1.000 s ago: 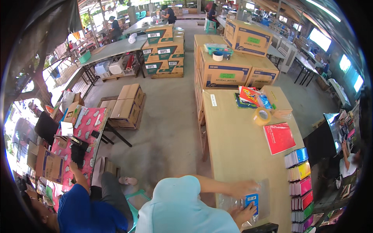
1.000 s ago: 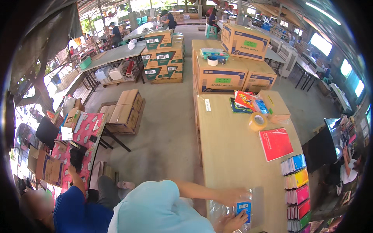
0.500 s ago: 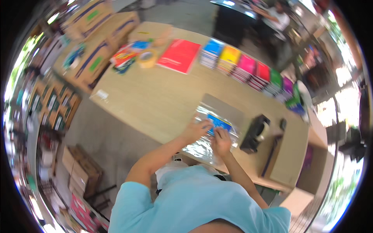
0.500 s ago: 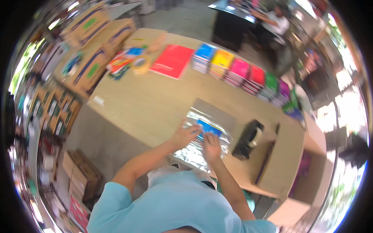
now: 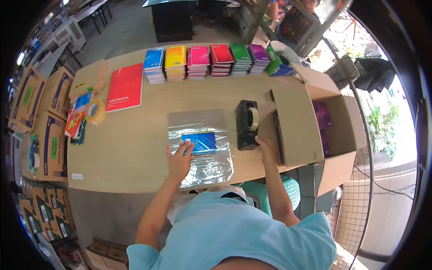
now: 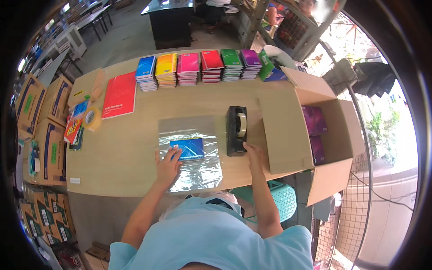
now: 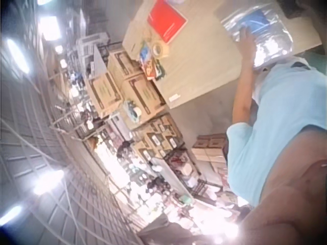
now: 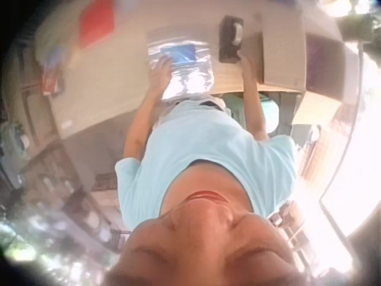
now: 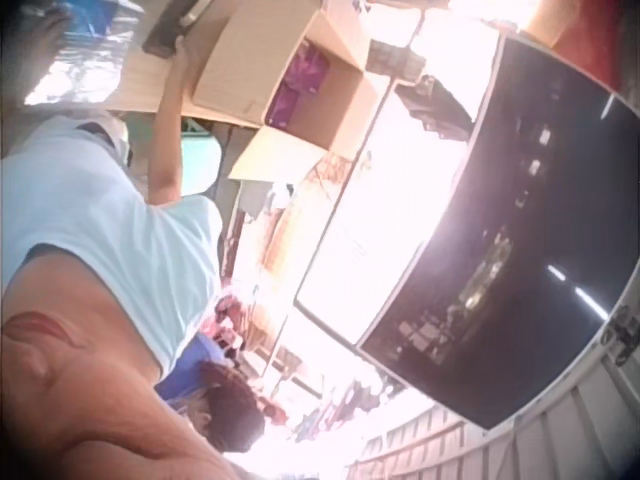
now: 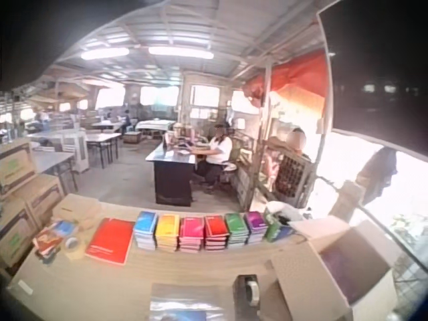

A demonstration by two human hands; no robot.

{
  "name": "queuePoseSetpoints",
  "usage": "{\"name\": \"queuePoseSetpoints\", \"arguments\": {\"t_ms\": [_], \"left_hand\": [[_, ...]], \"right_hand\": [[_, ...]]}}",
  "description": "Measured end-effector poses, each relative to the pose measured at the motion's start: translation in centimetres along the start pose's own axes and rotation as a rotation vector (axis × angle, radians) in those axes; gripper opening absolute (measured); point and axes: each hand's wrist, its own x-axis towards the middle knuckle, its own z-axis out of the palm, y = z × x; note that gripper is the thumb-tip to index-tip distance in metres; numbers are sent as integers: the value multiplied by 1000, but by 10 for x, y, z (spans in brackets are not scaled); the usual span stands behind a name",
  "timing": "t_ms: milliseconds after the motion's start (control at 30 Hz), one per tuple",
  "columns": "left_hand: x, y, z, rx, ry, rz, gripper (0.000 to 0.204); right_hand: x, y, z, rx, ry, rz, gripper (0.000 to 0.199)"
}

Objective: The person selects several spiral notebooks from stacks on a table, places them into a clear plastic bag, seals the bag with tape from a dispenser, and then places the wrapped notebooks into a cardboard shipping box.

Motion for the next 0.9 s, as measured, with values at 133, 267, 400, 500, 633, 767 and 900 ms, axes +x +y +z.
{"name": "queuePoseSetpoints", "arguments": {"t_ms": [133,267,400,500,633,767,900], "left_hand": [[4,2,2,-2,22,30,47],[-2,-5,8,17,51,9,47],[1,-4,3,20,54,13,49],[0,-2,1,10,39,-1,49],[-4,-7,8,13,30,-10,47],[-2,-5,-2,-14,30,11,45],[-2,-3,-2,13,25,7,44]], "right_hand": [[17,3,-2,252,-206,279,22],[-19,6,-7,43,-60,-43,15],[-54,42,-3,60,-44,60,11],[-73,85,21,1099,-372,754,16],[-120,-15,64,652,-496,426,11],[-109,-82,127,-8,-623,-160,30],[-100,-65,158,-554,-535,-308,61]]}}
